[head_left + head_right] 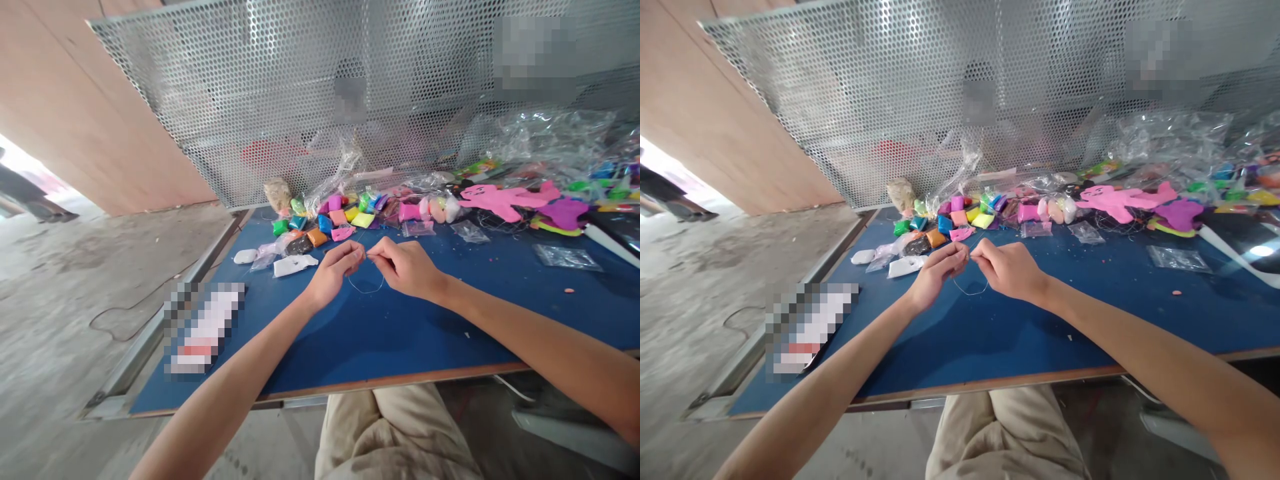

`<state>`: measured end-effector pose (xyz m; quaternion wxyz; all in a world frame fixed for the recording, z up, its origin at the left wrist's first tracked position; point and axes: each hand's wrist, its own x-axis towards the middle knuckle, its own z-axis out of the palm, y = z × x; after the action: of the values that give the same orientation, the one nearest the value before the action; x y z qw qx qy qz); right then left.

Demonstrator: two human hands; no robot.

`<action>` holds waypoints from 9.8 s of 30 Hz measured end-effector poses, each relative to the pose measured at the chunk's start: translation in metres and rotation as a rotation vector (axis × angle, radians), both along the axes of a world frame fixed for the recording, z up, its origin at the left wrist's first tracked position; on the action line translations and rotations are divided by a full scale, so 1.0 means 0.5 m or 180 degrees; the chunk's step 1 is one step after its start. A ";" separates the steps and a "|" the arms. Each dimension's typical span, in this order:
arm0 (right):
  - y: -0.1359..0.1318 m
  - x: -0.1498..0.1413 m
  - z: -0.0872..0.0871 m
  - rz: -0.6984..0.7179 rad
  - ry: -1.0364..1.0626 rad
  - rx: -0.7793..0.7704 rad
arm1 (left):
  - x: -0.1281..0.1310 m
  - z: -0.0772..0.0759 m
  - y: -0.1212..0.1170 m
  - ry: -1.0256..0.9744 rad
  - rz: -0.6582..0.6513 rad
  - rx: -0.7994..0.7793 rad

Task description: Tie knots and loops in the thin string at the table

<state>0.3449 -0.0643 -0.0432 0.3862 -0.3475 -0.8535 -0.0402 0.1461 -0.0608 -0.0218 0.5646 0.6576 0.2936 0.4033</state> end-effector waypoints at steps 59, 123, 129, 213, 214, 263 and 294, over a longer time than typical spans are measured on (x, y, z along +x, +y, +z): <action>0.005 -0.006 0.006 0.0046 0.0791 -0.1152 | -0.022 -0.039 0.047 0.2275 0.1051 0.3983; -0.016 -0.037 0.002 0.0156 0.1404 -0.1679 | -0.023 -0.006 0.032 0.2268 0.1976 0.3534; -0.005 -0.024 0.003 -0.0007 0.0954 -0.1338 | -0.013 -0.011 0.020 0.1818 0.1798 0.2590; 0.039 0.008 -0.014 -0.0467 0.0544 -0.0273 | 0.004 -0.047 0.042 -0.0287 0.0275 -0.0818; 0.040 0.009 -0.015 -0.0470 0.0535 -0.0264 | 0.004 -0.047 0.041 -0.0302 0.0275 -0.0827; -0.004 -0.021 0.009 -0.0467 0.0916 -0.0645 | -0.037 -0.006 0.040 0.1909 0.1465 0.2434; 0.040 0.003 -0.016 -0.0567 -0.0078 0.0115 | -0.018 -0.026 0.052 0.0474 0.0163 0.0285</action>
<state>0.3463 -0.0443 -0.0513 0.3768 -0.4144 -0.8231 -0.0939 0.1371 -0.0349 -0.0350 0.5008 0.7026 0.3332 0.3802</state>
